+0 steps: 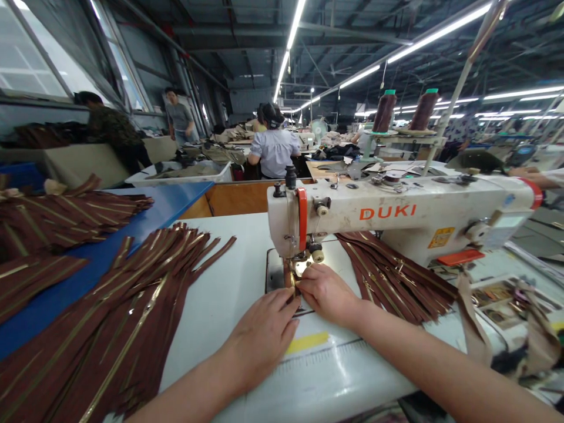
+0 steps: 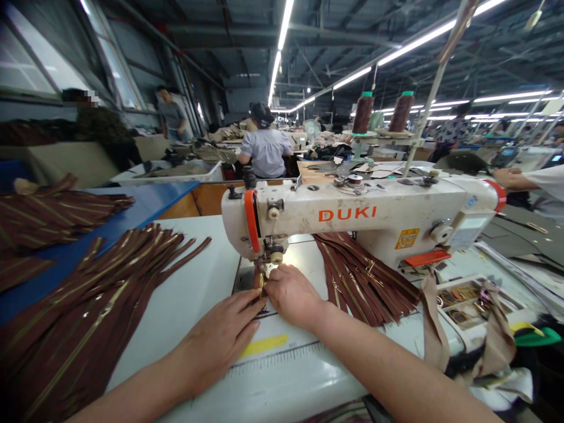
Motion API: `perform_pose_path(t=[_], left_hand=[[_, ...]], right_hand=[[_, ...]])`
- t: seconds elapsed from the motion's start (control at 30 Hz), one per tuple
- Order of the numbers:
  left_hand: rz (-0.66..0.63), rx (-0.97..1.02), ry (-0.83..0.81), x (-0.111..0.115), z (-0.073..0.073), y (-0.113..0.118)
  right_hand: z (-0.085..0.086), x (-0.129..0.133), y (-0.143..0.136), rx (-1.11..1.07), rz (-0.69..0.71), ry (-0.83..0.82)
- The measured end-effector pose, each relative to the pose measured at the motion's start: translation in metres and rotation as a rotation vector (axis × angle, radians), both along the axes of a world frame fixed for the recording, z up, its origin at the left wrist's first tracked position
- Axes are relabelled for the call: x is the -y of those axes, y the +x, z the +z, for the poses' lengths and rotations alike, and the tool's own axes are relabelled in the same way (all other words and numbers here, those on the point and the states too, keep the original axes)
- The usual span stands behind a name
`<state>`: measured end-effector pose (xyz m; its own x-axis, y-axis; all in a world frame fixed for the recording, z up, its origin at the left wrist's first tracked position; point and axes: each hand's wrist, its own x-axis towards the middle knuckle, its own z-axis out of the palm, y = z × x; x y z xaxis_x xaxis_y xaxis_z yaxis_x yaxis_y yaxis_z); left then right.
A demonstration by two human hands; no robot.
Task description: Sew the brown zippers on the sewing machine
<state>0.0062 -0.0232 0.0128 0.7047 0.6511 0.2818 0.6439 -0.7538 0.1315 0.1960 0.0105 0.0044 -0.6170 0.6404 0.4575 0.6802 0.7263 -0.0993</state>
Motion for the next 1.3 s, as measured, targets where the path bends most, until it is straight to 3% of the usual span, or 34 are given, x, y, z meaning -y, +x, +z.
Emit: perform_pose_path(t=[0.3,0.53,0.77,1.3], left_hand=[[0.005,-0.055,0.058,-0.017,-0.001,-0.002],[-0.027,0.027,0.108,-0.033,-0.014,-0.014],[-0.038,0.084,0.175,-0.044,-0.013,-0.012],[0.006,0.156,0.202,-0.043,-0.009,-0.004]], right_hand=[[0.002,-0.001,-0.001,0.006,-0.004,0.005],[0.004,-0.002,-0.002,0.057,-0.046,0.003],[0.004,0.0,-0.004,0.078,-0.114,0.006],[0.004,0.007,-0.002,0.008,-0.166,-0.018]])
